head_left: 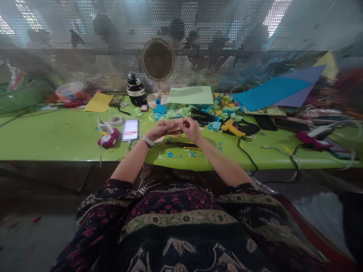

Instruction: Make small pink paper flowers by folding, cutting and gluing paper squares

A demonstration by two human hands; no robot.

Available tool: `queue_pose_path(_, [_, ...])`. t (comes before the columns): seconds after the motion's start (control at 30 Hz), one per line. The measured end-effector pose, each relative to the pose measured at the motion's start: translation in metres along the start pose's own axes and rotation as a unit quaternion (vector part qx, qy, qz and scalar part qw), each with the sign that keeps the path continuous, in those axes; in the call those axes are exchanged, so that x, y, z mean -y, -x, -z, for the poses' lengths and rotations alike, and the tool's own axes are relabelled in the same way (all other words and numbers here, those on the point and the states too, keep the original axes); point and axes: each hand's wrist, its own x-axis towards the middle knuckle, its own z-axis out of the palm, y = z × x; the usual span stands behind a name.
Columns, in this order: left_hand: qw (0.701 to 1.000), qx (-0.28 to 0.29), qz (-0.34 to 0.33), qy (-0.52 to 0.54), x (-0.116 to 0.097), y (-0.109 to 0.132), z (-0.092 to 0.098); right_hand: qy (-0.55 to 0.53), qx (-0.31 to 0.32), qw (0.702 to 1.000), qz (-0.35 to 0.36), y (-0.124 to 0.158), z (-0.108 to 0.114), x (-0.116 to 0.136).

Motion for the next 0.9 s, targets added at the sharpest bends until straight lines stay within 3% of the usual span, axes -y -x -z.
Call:
queue_pose_path(0.33, [1.000,-0.012,-0.027,0.002,0.000,-0.002,-0.003,-0.109,-0.040,0.992,-0.044,-0.006,-0.006,-0.015])
queue_pose_path(0.9, [1.000,-0.022,-0.016,-0.005,0.002,-0.002,-0.002,-0.068,-0.009,0.998,-0.015,-0.004,-0.002,-0.004])
